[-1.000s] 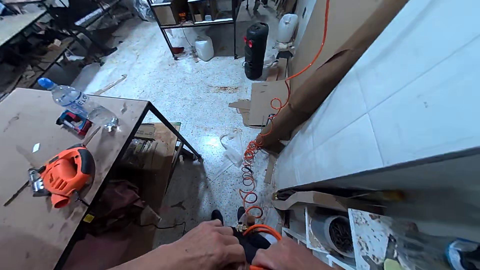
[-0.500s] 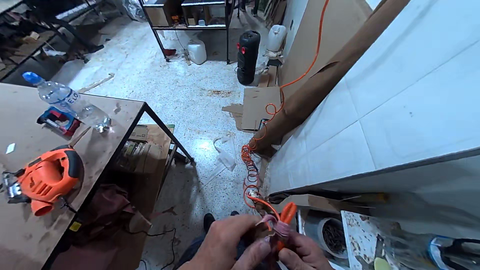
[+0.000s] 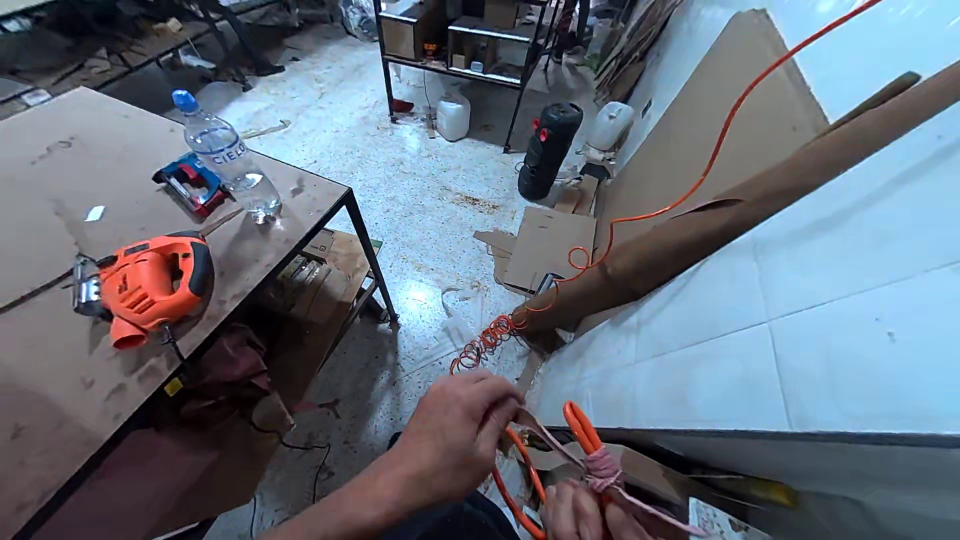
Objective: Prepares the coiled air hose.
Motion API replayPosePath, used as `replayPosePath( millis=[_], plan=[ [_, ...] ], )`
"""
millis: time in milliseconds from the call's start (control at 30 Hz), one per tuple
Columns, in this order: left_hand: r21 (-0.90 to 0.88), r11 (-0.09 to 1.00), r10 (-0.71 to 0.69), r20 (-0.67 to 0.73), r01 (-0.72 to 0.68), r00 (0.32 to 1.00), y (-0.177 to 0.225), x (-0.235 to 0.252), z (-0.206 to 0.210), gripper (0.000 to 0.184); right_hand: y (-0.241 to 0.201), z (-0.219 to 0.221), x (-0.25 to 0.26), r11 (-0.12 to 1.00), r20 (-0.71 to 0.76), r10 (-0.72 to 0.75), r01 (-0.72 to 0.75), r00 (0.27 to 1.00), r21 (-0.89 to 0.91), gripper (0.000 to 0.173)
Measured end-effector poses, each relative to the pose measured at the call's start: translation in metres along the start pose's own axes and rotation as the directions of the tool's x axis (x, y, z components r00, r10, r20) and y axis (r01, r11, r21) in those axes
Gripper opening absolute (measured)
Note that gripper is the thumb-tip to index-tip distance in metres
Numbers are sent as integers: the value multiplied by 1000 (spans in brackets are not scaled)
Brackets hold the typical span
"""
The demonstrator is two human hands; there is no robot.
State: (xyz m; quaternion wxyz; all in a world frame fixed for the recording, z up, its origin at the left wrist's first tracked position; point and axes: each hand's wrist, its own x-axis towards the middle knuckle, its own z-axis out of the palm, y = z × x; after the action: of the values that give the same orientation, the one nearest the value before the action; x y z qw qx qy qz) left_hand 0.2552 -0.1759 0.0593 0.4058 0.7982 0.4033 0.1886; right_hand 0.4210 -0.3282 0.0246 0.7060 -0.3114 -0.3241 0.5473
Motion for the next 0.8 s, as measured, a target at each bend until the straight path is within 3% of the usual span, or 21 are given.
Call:
replayPosePath(
  millis=[67, 133, 200, 300, 467, 600, 800],
  plan=[
    [212, 974, 126, -229, -77, 965, 15, -7, 1, 30, -1, 1, 6, 998, -2, -33, 33, 999, -62, 30],
    [296, 935, 301, -375, -194, 877, 27, -13, 0, 24, -2, 0, 11, 986, -32, -35, 29, 999, -163, 30],
    [259, 921, 366, -317, -291, 875, 34, -15, 5, 21, -1, 0, 10, 947, -94, -5, -25, 996, -319, 28],
    [141, 943, 325, -186, -302, 927, 36, -15, 20, 19, 2, 3, 4, 820, -179, -69, -46, 982, -571, 24],
    [-5, 968, 247, -177, -252, 953, 41, -14, 23, 18, -4, 8, 4, 484, -70, -219, 46, 973, -874, 33],
    [60, 967, 253, -176, -246, 951, 35, -9, 21, 17, -1, 8, 6, 234, 56, -250, 116, 967, -965, 43],
    [206, 953, 246, -98, -222, 964, 18, 3, 13, 24, 3, 10, 14, 44, 147, -231, 161, 962, -986, 40]
  ],
)
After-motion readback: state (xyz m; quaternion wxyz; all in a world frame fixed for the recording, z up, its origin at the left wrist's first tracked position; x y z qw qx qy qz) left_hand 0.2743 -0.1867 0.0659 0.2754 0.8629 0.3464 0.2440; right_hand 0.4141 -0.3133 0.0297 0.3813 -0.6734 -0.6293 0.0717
